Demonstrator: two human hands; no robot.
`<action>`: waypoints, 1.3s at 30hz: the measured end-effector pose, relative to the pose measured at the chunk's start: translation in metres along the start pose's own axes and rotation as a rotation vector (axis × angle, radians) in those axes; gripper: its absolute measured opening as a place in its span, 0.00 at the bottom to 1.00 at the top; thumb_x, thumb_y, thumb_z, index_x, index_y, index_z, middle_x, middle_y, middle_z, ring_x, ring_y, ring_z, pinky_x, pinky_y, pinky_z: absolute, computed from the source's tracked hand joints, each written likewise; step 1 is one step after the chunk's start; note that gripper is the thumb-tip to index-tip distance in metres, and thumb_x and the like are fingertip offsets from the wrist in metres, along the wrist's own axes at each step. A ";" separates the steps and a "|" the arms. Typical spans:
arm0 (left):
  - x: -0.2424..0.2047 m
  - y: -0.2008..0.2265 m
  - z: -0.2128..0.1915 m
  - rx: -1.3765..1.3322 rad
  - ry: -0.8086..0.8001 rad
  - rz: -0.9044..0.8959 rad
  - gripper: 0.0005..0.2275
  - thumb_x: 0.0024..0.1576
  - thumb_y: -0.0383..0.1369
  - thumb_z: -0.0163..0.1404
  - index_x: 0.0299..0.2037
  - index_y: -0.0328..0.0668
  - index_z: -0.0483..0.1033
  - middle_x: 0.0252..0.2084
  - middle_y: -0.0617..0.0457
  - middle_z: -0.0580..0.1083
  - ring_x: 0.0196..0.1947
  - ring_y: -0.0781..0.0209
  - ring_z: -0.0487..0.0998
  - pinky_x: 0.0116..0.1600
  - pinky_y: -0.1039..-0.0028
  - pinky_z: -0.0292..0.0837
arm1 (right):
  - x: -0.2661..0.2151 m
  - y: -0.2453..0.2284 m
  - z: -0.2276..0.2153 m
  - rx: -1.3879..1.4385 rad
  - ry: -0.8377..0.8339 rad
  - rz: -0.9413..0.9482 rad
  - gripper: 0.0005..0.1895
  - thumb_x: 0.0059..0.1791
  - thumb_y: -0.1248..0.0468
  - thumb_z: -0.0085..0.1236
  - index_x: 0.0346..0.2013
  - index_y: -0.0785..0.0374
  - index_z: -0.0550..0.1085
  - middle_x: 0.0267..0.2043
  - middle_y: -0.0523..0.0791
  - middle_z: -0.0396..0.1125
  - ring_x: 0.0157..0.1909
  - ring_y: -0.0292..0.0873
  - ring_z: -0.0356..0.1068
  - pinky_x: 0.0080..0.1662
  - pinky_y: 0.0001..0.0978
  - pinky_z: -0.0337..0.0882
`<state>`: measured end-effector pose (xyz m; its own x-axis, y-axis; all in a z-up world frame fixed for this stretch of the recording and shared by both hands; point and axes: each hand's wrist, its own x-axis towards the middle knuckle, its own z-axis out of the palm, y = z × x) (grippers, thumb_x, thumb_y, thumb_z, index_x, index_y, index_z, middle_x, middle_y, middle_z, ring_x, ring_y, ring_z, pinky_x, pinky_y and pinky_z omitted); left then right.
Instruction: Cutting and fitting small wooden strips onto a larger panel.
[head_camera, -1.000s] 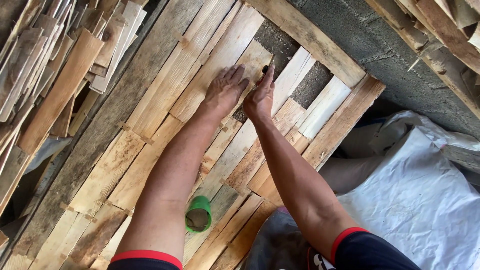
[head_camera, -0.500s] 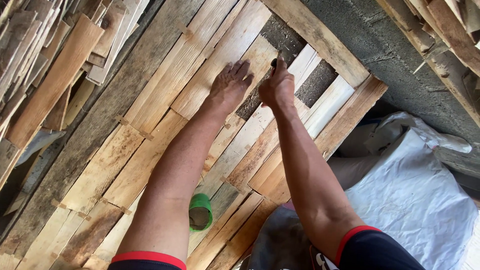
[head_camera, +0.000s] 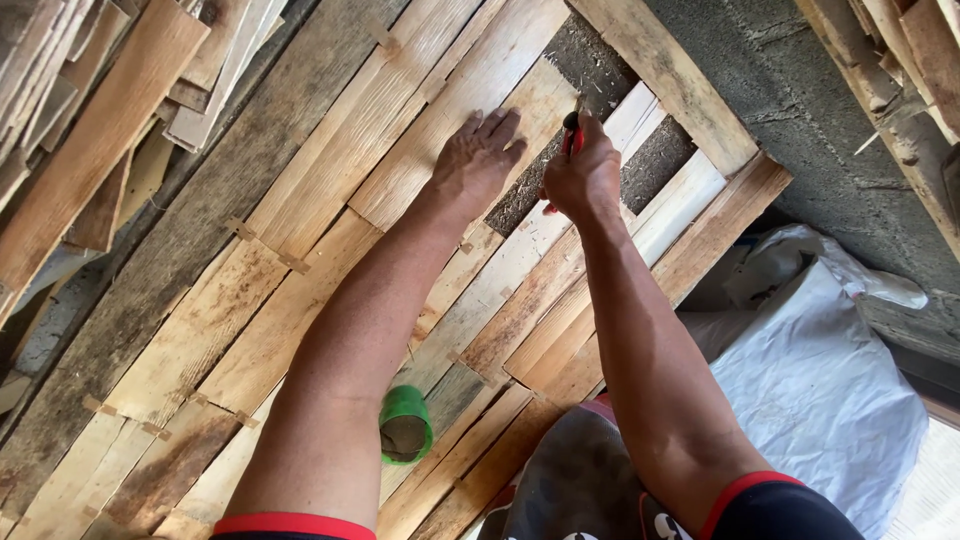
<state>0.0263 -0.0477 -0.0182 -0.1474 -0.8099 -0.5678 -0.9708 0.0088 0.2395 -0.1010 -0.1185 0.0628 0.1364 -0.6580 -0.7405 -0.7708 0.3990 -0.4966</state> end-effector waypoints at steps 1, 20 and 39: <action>0.000 0.000 0.000 -0.004 0.002 0.002 0.27 0.61 0.20 0.41 0.72 0.51 0.58 0.79 0.48 0.43 0.77 0.51 0.44 0.77 0.58 0.34 | 0.001 0.002 0.001 -0.004 0.003 0.001 0.34 0.48 0.81 0.37 0.69 0.59 0.59 0.53 0.61 0.68 0.26 0.49 0.76 0.24 0.34 0.77; -0.003 -0.006 0.008 -0.155 0.098 0.002 0.21 0.65 0.23 0.38 0.68 0.55 0.66 0.78 0.53 0.48 0.77 0.52 0.48 0.77 0.60 0.41 | -0.009 0.015 0.018 -0.089 0.006 -0.042 0.36 0.49 0.80 0.37 0.71 0.58 0.53 0.58 0.65 0.65 0.24 0.48 0.76 0.23 0.37 0.76; -0.003 -0.009 0.006 -0.179 0.054 -0.003 0.20 0.70 0.31 0.29 0.70 0.55 0.62 0.79 0.55 0.48 0.78 0.53 0.48 0.78 0.61 0.41 | -0.035 0.018 0.027 -0.163 -0.050 -0.055 0.36 0.50 0.79 0.39 0.72 0.60 0.52 0.58 0.69 0.64 0.25 0.51 0.77 0.22 0.38 0.76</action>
<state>0.0346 -0.0420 -0.0236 -0.1293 -0.8403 -0.5265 -0.9213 -0.0946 0.3772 -0.1028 -0.0712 0.0682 0.2087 -0.6415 -0.7382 -0.8515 0.2521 -0.4598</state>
